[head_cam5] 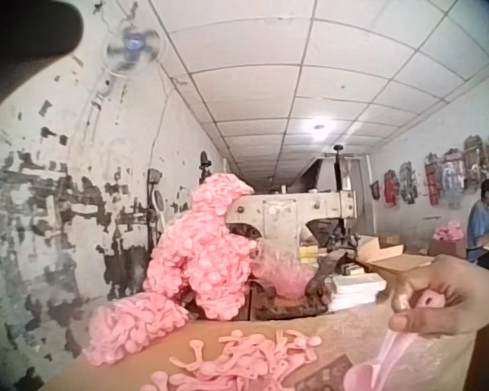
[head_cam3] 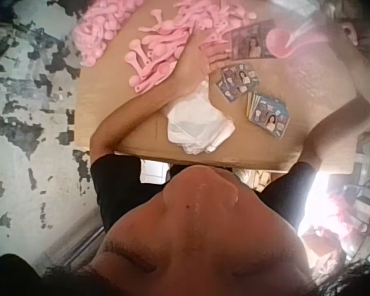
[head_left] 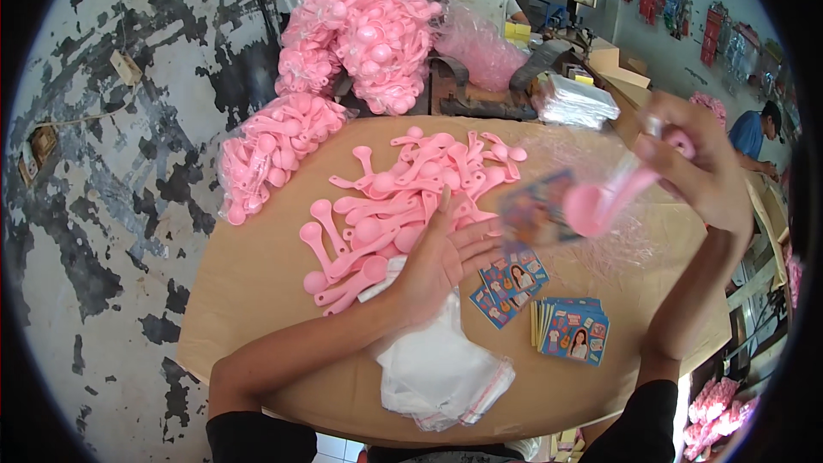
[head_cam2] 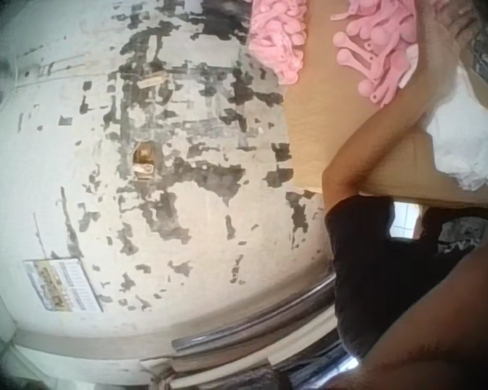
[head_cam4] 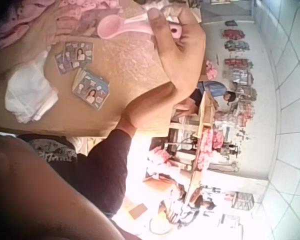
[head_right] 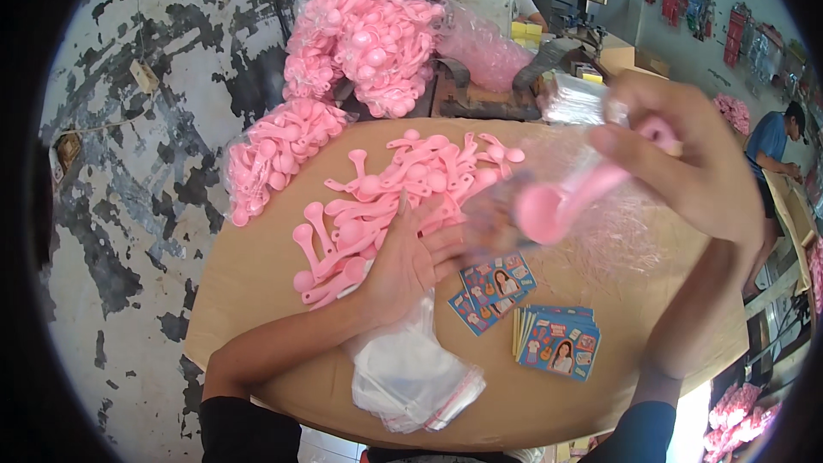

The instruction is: The person repeatedly picks up pink plastic spoons and small printed cards, places them into clear plastic bags, and seals the bags. The process is repeated multiple times with items arranged on a table.

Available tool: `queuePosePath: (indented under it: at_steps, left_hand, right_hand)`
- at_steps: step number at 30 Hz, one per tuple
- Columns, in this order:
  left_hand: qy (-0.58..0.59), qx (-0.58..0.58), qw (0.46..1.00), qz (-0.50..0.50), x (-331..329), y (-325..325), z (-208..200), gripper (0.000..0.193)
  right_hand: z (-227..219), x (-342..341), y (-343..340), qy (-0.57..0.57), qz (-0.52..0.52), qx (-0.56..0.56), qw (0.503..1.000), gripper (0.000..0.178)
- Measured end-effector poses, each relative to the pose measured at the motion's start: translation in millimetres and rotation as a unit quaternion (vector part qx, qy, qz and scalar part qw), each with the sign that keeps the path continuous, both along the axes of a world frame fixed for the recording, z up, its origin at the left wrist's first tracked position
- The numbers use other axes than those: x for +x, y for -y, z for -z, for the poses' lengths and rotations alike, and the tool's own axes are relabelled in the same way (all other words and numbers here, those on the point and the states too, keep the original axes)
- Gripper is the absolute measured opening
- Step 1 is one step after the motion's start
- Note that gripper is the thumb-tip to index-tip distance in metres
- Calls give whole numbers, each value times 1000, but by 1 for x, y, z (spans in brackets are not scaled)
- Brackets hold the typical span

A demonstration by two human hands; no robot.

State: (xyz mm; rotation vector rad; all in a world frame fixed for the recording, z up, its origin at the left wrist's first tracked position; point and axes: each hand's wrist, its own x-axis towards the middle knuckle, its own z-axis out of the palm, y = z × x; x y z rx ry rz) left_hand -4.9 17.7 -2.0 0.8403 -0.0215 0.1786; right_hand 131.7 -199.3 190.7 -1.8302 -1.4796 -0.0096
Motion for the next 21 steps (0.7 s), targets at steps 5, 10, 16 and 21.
queuePosePath:
  at_steps: [5, 10, 16, 21]
  left_hand:
    - [-7, 30, 999, -38, 4, 8, -2, 78]
    - [82, 262, 961, -40, 8, 13, 9, 76]
    - [5, 391, 919, -59, 0, 24, 8, 63]
    - [-32, 336, 941, -14, -1, 23, 8, 38]
  right_hand:
    - [8, 2, -13, 131, 47, -213, 967, 21]
    - [18, 4, -21, 8, 18, 103, 995, 16]
    - [63, -21, -66, -17, -58, -62, 996, 24]
    - [68, -4, -79, -67, -88, 87, 990, 29]
